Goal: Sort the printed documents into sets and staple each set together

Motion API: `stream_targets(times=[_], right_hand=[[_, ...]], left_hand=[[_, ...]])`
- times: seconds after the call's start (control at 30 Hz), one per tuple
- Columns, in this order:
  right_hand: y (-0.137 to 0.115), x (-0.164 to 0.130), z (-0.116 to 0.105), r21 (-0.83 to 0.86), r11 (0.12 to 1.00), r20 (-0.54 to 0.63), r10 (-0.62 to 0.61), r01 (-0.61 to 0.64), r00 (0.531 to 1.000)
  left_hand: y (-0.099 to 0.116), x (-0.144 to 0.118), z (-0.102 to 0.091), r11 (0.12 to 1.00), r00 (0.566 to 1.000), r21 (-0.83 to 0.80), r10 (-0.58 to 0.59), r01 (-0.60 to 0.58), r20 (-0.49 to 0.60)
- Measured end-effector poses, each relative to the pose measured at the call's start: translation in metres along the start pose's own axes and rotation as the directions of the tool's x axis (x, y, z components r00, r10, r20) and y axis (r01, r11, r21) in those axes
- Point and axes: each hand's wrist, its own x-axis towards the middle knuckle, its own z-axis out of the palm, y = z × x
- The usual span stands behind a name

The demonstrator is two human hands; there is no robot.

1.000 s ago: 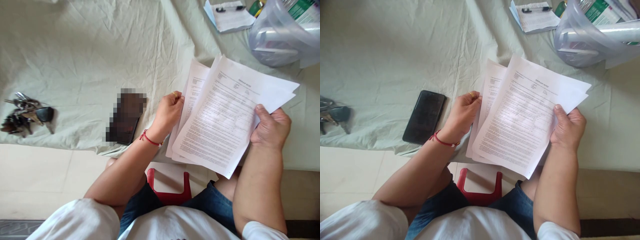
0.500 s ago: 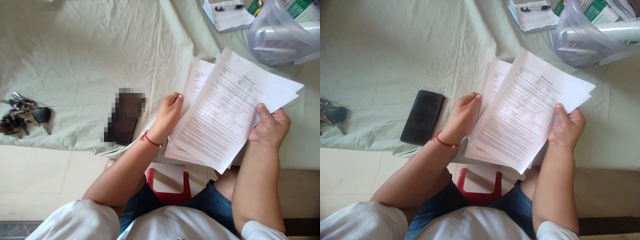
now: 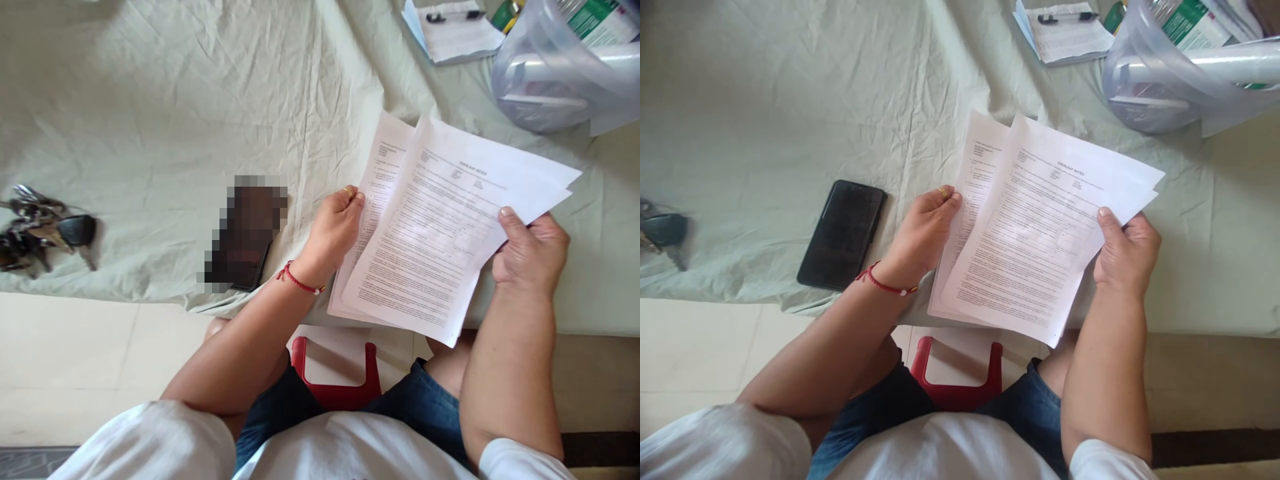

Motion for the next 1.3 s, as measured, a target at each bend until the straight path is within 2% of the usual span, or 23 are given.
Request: stream_targets(times=[0.2,0.33,0.67,0.9,1.17,1.3], right_hand=[[-0.006,0.015,-0.02,-0.032,0.999,-0.05,-0.02,0.018,0.999],[-0.007,0.018,-0.025,-0.001,1.0,-0.055,-0.03,0.03,0.998],[-0.005,0.018,-0.022,0.02,0.998,-0.041,-0.061,0.061,0.997],[-0.004,0.009,-0.011,0.027,0.999,0.014,-0.036,0.035,0.999],[-0.002,0.002,0.0,0.014,1.0,0.039,-0.008,0.007,0.999],[-0.001,-0.001,0.004,0.027,1.0,0.046,0.008,-0.009,0.999]], left_hand=[[0.001,-0.002,-0.001,0.999,0.999,-0.037,-0.031,0.032,0.021],[0.004,-0.004,-0.001,0.997,0.999,-0.063,-0.048,0.049,0.023],[0.007,-0.005,0.0,0.995,0.996,-0.058,-0.087,0.087,0.006],[0.009,-0.008,0.0,0.995,0.995,-0.014,-0.097,0.098,0.003],[0.013,-0.007,0.001,0.997,0.999,0.049,-0.051,0.051,-0.004],[0.014,-0.009,0.001,0.993,0.997,0.095,-0.072,0.071,0.01]])
